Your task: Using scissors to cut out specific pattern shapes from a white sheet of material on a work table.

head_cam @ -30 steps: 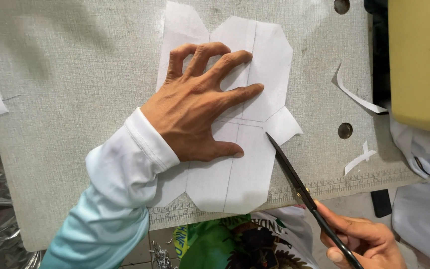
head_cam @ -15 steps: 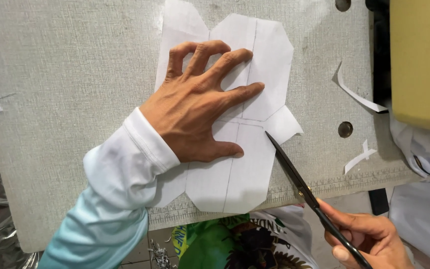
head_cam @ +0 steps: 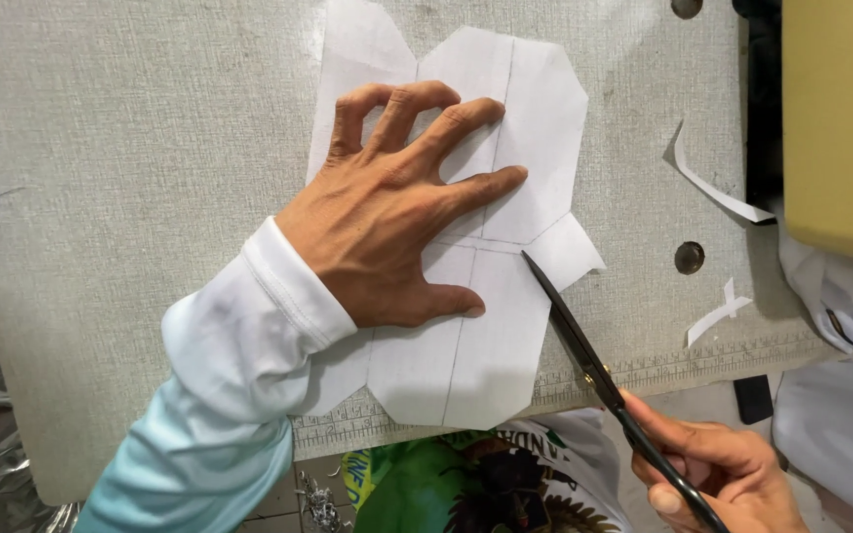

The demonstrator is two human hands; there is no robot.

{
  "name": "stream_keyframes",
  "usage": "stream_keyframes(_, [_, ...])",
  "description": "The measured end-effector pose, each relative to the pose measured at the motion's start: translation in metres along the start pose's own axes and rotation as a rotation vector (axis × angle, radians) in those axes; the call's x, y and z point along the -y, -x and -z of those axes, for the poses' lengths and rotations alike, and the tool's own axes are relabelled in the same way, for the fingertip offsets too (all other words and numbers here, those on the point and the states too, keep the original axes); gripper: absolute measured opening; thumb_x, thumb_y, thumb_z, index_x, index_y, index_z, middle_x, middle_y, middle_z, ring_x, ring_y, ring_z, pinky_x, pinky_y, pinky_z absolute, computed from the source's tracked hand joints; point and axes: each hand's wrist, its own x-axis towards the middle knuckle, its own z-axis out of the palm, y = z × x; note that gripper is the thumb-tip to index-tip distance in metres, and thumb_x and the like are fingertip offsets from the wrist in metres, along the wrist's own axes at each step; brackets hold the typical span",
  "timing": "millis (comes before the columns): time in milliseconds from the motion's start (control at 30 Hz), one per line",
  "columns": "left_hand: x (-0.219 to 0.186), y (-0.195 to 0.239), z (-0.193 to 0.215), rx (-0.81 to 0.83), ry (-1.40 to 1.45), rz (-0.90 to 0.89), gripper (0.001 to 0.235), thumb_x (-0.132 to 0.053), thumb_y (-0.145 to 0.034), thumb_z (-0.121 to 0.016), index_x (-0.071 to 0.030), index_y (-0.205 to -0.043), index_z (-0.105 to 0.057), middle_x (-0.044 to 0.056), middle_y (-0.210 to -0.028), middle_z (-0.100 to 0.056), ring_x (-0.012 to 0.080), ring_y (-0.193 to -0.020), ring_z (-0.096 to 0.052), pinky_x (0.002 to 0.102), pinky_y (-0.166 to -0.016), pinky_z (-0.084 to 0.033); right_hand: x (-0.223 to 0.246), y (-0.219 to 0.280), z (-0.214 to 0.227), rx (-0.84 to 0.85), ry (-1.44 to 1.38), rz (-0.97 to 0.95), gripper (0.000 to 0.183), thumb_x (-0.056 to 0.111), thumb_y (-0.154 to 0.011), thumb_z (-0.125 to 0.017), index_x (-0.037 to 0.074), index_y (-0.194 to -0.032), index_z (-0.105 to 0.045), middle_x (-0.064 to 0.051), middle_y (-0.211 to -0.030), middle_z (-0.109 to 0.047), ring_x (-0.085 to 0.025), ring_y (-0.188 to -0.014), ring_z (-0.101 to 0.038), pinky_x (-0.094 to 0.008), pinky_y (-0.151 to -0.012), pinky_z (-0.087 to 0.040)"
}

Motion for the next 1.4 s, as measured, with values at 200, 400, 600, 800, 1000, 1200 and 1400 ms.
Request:
stream_keyframes(200, [0.0, 0.0, 0.0, -0.004, 0.008, 0.004, 0.102, -0.069, -0.05, -0.091, -0.022, -0.135, -0.061, 0.015, -0.148, -0.04, 0.0421, -0.133, -0.037, 0.06, -0.107, -0.021, -0.002, 0.0, -0.001, 0.038, -0.054, 0.072, 0.076, 0.01, -0.066, -0.085, -0.009, -0.137, -0.064, 0.0, -0.065, -0.029, -0.018, -0.054, -0.044, -0.03, -0.054, -0.036])
stream_keyframes(400, [0.0, 0.001, -0.001, -0.011, -0.005, -0.003, 0.103, -0.07, -0.05, -0.091, -0.021, -0.135, -0.061, 0.016, -0.147, -0.04, 0.0428, -0.133, -0.037, 0.06, -0.107, -0.021, 0.001, 0.0, -0.003, 0.048, -0.059, 0.086, 0.074, 0.007, -0.067, -0.084, -0.007, -0.137, -0.064, -0.007, -0.062, -0.044, -0.02, -0.053, -0.048, -0.031, -0.051, -0.039])
stream_keyframes(600, [-0.002, 0.0, -0.001, -0.011, 0.005, -0.014, 0.101, -0.068, -0.049, -0.09, -0.021, -0.134, -0.063, 0.016, -0.147, -0.043, 0.0427, -0.132, -0.037, 0.06, -0.107, -0.021, -0.003, 0.005, -0.004, 0.053, -0.104, 0.099, 0.075, 0.0, -0.065, -0.085, -0.011, -0.136, -0.063, -0.009, -0.067, -0.046, -0.021, -0.055, -0.042, -0.032, -0.048, -0.036])
stream_keyframes(800, [-0.003, 0.0, -0.002, -0.002, 0.006, -0.035, 0.104, -0.069, -0.047, -0.089, -0.02, -0.134, -0.062, 0.016, -0.146, -0.043, 0.0431, -0.131, -0.038, 0.061, -0.106, -0.022, -0.012, 0.007, -0.012, 0.06, -0.191, 0.187, 0.073, 0.002, -0.068, -0.086, -0.014, -0.135, -0.06, -0.003, -0.063, -0.038, -0.018, -0.052, -0.039, -0.03, -0.048, -0.035])
stream_keyframes(1000, [-0.004, 0.0, -0.002, 0.009, -0.01, -0.025, 0.105, -0.07, -0.047, -0.088, -0.021, -0.136, -0.062, 0.017, -0.148, -0.044, 0.0438, -0.134, -0.037, 0.062, -0.108, -0.021, -0.007, 0.011, -0.02, -0.024, -0.186, 0.086, 0.073, 0.011, -0.07, -0.085, -0.012, -0.135, -0.064, -0.004, -0.061, -0.042, -0.017, -0.052, -0.042, -0.03, -0.055, -0.04])
stream_keyframes(1200, [-0.004, 0.001, -0.003, -0.001, 0.001, -0.025, 0.104, -0.069, -0.047, -0.089, -0.02, -0.135, -0.062, 0.016, -0.146, -0.043, 0.0435, -0.133, -0.037, 0.062, -0.108, -0.022, -0.013, 0.01, -0.019, 0.02, -0.283, 0.152, 0.071, 0.005, -0.07, -0.085, -0.014, -0.134, -0.062, -0.005, -0.069, -0.045, -0.017, -0.054, -0.036, -0.03, -0.049, -0.033])
stream_keyframes(1400, [-0.003, 0.0, -0.005, -0.024, -0.01, -0.042, 0.106, -0.071, -0.045, -0.088, -0.021, -0.134, -0.064, 0.017, -0.145, -0.045, 0.0436, -0.132, -0.037, 0.061, -0.107, -0.02, -0.005, 0.014, -0.025, -0.015, -0.45, 0.015, 0.075, -0.007, -0.067, -0.083, -0.018, -0.137, -0.058, -0.003, -0.063, -0.03, -0.017, -0.055, -0.032, -0.022, -0.036, -0.021])
